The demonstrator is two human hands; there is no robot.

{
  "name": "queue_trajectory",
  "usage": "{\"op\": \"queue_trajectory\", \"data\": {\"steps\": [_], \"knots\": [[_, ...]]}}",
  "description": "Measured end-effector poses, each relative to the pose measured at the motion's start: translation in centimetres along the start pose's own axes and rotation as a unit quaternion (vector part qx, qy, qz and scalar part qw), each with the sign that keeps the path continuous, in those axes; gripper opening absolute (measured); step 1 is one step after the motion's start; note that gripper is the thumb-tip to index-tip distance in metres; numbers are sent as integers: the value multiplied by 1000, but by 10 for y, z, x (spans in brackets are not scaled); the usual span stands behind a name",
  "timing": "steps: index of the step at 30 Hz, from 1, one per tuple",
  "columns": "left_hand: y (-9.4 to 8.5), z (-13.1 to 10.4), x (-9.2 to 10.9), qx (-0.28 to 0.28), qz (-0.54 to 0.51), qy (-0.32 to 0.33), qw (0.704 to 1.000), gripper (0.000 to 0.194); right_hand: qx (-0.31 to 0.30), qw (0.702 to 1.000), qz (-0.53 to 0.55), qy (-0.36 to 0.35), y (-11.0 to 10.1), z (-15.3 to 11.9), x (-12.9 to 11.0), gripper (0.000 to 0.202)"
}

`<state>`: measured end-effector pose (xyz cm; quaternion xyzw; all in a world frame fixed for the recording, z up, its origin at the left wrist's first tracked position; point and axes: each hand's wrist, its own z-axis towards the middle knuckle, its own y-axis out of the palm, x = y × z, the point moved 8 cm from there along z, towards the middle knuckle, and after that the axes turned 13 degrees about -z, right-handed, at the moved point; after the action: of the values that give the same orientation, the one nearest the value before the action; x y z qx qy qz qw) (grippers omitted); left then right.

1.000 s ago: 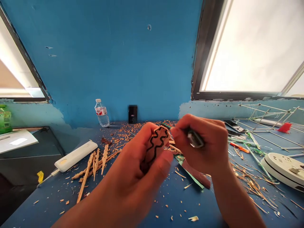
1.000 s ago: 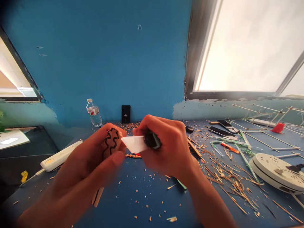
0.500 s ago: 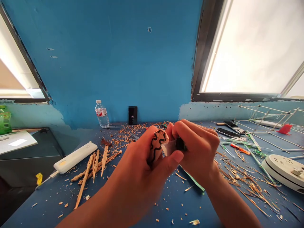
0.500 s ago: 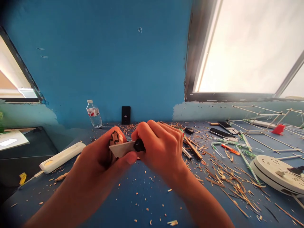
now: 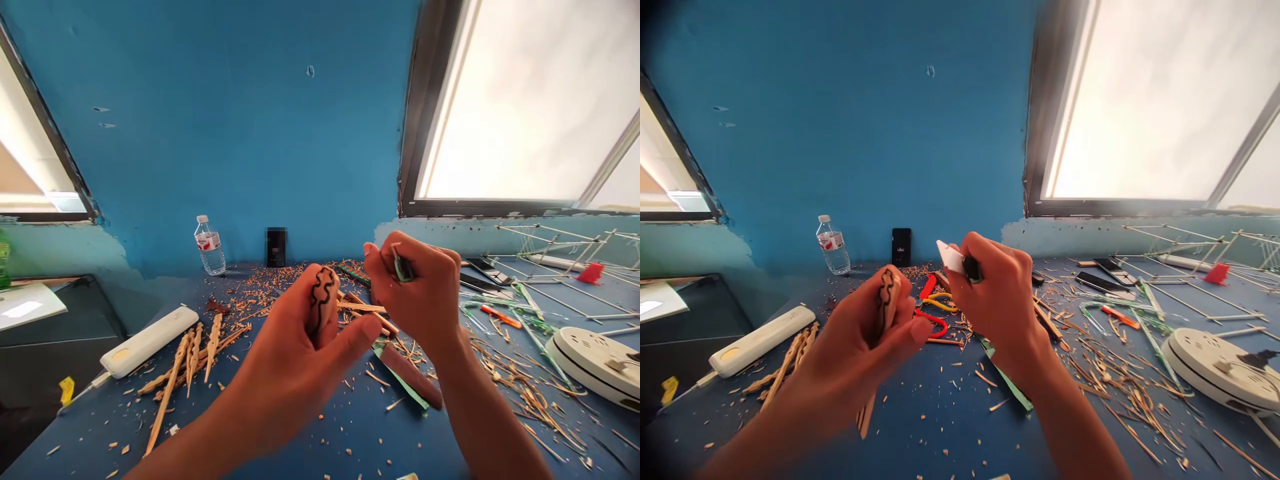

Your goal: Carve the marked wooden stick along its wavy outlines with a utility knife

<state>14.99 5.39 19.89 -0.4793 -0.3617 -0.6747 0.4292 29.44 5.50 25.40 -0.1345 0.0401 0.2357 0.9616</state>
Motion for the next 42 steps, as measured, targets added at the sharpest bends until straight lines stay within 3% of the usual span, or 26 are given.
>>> {"op": "queue_trajectory", "data": {"steps": [5,10,12,16,20,25,32,35,38,42], "knots": [[-8,-5,14,3,-3,9,1000,41,-44,995,42,-82,3,-4,-16,29],[5,-3,17,-63,-80,57,993,39,-122,986,70,-86,10,-11,-34,16],[4,0,19,-49,-62,75,994,36,-126,986,75,-83,10,-11,-36,19],[0,1,28,-13,52,116,992,31,-118,987,75,-76,11,-13,-36,33],[-4,1,28,0,144,129,981,28,-76,996,38,-37,12,-19,-34,23],[-5,1,23,32,144,149,978,27,-24,1000,-7,-12,15,-24,-31,16],[-7,5,17,76,126,160,976,22,-14,999,-29,15,23,-26,-33,17],[-8,9,5,83,108,133,982,24,-37,995,-84,36,30,-21,-24,19],[-1,13,-5,52,116,100,987,24,-48,990,-116,69,33,-9,-2,25],[2,10,-5,-4,54,71,996,23,-78,995,-26,48,32,5,17,39]]}}
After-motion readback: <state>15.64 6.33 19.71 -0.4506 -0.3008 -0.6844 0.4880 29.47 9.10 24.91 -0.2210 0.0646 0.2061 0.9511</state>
